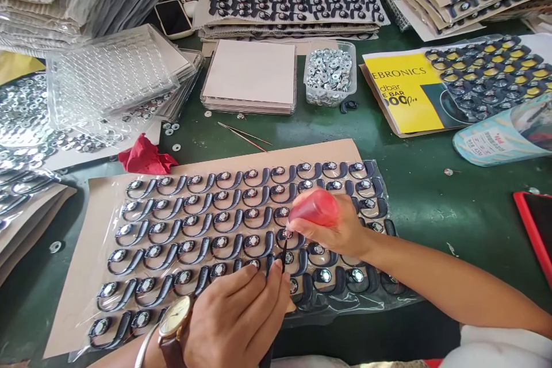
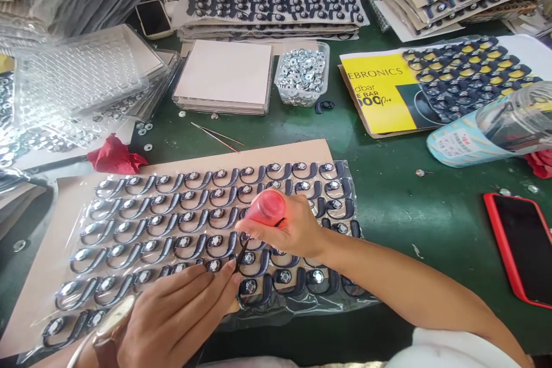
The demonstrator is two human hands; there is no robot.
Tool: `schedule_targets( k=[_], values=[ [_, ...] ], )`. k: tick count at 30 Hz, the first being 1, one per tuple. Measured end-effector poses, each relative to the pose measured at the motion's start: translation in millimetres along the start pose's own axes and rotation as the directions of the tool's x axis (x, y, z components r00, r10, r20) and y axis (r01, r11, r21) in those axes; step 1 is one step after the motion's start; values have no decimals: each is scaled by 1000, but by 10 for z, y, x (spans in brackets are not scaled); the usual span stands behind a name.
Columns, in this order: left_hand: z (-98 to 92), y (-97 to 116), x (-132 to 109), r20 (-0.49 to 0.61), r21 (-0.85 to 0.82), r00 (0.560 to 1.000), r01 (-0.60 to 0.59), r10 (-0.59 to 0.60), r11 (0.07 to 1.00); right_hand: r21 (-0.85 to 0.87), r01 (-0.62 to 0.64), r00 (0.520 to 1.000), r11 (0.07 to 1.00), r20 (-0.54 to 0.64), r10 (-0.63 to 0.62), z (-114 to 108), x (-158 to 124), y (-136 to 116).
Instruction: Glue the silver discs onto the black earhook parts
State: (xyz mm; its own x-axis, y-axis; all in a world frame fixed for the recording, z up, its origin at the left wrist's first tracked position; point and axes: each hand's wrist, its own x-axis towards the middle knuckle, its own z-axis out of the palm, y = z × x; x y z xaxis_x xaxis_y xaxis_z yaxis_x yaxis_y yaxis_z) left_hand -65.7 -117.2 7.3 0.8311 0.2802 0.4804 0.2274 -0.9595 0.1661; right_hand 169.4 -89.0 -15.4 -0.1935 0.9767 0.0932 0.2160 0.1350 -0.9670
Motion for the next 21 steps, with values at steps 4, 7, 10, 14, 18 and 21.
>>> schedule_targets(
  k=[4,7,10,14,18,21],
  values=[
    [11,-2,-7,-4,5,1000,14,-14,1000,-34,-17,1000,999,-25,16,-3,9,15],
    [7,0,-13,8,0,1000,22,-22,1000,-54,-9,998,998,-65,5,-5,10,23],
    [0,9,-23,11,-13,999,48,-48,999,-56,-21,995,998,-95,15,-7,8,23],
    [3,13,-21,15,-13,999,48,-48,999,-26,-17,995,1000,-103,14,-10,-2,16],
    [9,10,-2,-12,-10,999,47,-47,999,-36,-19,989,999,-144,14,-11,-10,15],
    [11,13,-4,-15,-13,999,50,-50,999,-35,-30,992,999,-122,26,-8,-3,18]
  ],
)
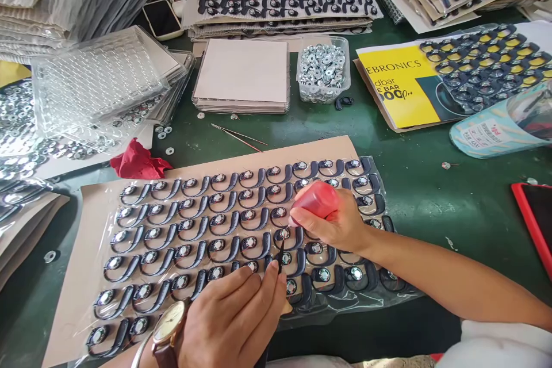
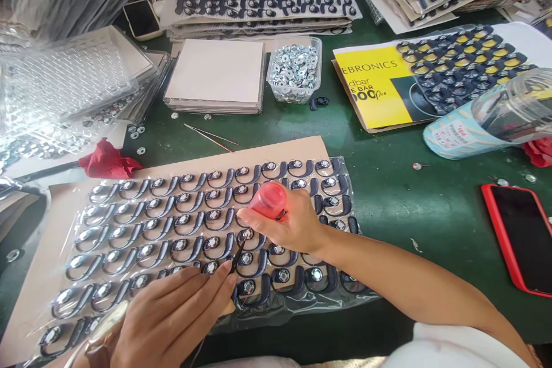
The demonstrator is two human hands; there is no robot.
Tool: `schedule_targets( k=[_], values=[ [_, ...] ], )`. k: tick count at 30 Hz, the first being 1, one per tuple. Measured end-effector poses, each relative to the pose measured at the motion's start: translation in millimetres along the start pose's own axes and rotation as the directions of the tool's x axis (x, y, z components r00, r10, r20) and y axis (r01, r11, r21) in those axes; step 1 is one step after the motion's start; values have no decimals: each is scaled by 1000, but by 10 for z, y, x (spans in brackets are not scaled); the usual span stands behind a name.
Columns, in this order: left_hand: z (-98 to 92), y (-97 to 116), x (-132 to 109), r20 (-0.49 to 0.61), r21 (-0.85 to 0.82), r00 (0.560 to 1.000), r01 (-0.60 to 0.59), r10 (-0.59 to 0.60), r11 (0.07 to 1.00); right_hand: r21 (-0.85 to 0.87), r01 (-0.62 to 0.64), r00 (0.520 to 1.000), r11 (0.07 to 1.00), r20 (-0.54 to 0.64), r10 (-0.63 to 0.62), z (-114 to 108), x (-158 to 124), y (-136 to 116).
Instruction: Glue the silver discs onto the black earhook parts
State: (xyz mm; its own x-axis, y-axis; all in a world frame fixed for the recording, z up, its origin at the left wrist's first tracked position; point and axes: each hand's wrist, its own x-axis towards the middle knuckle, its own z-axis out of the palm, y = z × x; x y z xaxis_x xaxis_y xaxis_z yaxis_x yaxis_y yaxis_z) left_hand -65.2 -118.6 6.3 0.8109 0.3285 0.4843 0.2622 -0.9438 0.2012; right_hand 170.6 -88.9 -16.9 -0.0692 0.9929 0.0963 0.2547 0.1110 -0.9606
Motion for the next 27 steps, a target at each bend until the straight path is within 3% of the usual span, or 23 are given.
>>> schedule_targets(
  k=[12,27],
  values=[
    [-112,-107,70,78,-76,997,25,-19,997,-84,47,999,995,-6,-47,-30,12,-21],
    [-130,-157,162,15,-125,995,96,-95,988,-6,18,1000,1000,0,-18,-37,-9,-34]
  ],
)
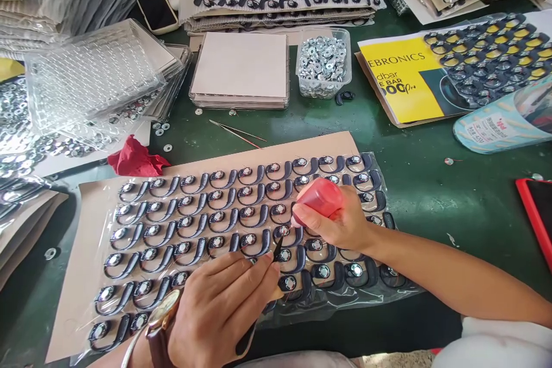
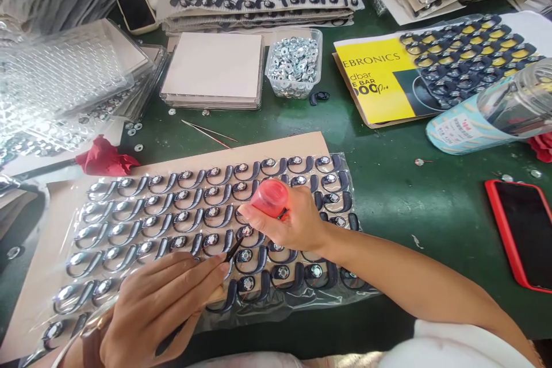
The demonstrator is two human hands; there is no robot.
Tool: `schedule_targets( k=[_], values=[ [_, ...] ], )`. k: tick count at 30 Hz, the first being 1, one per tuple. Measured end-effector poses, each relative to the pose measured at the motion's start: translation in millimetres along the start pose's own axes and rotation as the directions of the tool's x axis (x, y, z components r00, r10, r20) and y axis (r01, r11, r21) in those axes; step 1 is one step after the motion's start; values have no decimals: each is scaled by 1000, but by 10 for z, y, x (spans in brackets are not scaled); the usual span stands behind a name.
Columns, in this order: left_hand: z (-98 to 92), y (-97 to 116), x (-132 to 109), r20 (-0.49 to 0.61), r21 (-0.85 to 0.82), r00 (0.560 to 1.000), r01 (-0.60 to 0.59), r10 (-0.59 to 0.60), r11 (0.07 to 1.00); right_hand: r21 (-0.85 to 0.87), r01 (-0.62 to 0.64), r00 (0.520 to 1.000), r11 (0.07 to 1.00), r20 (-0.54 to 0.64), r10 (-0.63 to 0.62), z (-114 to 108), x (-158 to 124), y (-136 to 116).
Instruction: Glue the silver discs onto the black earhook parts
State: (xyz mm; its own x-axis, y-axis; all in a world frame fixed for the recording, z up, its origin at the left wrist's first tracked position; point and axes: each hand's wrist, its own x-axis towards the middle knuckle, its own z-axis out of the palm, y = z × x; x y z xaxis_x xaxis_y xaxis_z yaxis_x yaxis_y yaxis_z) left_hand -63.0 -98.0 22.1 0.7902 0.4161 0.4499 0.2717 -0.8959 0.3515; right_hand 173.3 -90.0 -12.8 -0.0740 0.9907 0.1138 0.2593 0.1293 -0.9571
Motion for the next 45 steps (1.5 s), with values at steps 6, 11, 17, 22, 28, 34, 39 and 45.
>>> schedule_targets(
  k=[6,11,17,22,28,34,39,45],
  values=[
    [-35,-23,36,22,4,1000,-2,2,1000,10,19,1000,1000,16,-19,0,5,-14],
    [-43,-26,63,9,12,1000,2,-3,1000,-25,33,999,999,21,-33,6,6,-6],
    [-54,-91,56,-10,-79,996,91,-93,993,-37,46,997,998,62,-43,8,-1,3],
    [-80,-192,86,-9,-209,963,262,-269,942,-9,141,986,990,95,-139,21,-8,15],
    [-77,-211,94,-19,-227,948,304,-317,925,-33,77,980,996,188,-70,-40,20,-110],
    [-11,-161,41,-48,-206,972,215,-229,955,37,-173,927,984,345,150,-386,105,-349],
    [-9,19,-105,-44,-46,997,54,-56,997,92,-174,954,981,262,144,-295,-69,-322],
    [16,268,-356,37,70,995,-99,97,993,208,1,998,978,57,-13,56,-327,-103]
  ],
)
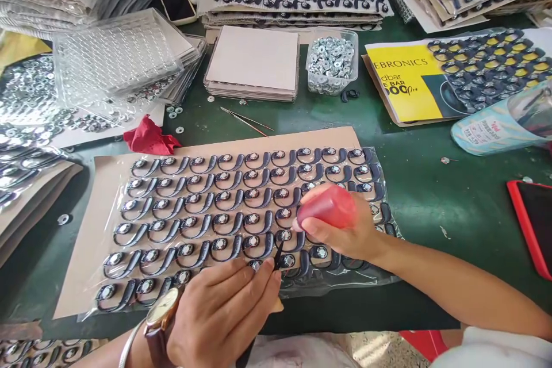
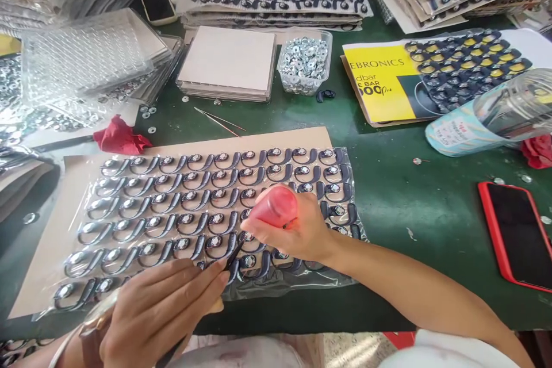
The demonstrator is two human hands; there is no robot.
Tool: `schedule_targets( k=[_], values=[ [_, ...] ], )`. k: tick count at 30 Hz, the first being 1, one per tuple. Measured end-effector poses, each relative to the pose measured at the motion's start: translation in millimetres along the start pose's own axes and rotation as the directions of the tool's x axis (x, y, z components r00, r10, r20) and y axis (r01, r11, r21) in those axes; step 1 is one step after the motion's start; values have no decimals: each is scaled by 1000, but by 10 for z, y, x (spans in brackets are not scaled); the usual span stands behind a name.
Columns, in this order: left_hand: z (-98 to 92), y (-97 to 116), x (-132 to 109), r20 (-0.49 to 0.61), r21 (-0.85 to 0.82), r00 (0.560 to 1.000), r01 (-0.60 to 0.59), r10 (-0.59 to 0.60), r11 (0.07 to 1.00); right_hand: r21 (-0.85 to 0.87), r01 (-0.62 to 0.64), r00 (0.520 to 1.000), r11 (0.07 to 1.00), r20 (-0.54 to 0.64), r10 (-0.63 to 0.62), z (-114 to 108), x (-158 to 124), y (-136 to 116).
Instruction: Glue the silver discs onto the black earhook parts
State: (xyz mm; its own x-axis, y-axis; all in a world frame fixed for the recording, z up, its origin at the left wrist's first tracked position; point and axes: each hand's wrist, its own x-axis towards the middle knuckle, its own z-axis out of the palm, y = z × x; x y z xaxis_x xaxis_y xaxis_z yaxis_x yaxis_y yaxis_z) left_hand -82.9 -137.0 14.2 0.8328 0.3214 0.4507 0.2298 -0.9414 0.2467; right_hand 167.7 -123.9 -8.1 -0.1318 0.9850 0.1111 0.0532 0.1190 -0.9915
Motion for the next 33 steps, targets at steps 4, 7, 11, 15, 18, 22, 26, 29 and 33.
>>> schedule_targets(
  k=[4,7,11,15,18,22,26,29,33],
  values=[
    [57,21,-22,4,11,1000,-8,8,1000,-72,104,995,992,14,-104,41,14,42],
    [69,53,34,12,48,1000,-23,23,999,-121,157,988,980,22,-156,45,38,25],
    [66,133,93,48,129,999,-27,21,991,-154,189,982,970,51,-183,55,44,26],
    [95,146,61,51,182,996,-86,78,980,-158,189,982,969,51,-183,52,33,43],
    [118,121,24,21,199,994,-111,109,974,-174,141,990,975,35,-137,44,29,47],
    [114,102,16,48,207,993,-116,108,971,-187,191,981,964,-5,-195,42,25,61],
    [99,104,23,44,198,995,-100,93,975,-208,177,981,962,-42,-189,38,12,93],
    [99,106,25,19,176,997,-81,79,981,-215,122,991,969,-22,-130,37,7,105],
    [107,112,25,27,156,998,-62,59,986,-223,132,991,966,8,-134,40,14,97]
  ],
)
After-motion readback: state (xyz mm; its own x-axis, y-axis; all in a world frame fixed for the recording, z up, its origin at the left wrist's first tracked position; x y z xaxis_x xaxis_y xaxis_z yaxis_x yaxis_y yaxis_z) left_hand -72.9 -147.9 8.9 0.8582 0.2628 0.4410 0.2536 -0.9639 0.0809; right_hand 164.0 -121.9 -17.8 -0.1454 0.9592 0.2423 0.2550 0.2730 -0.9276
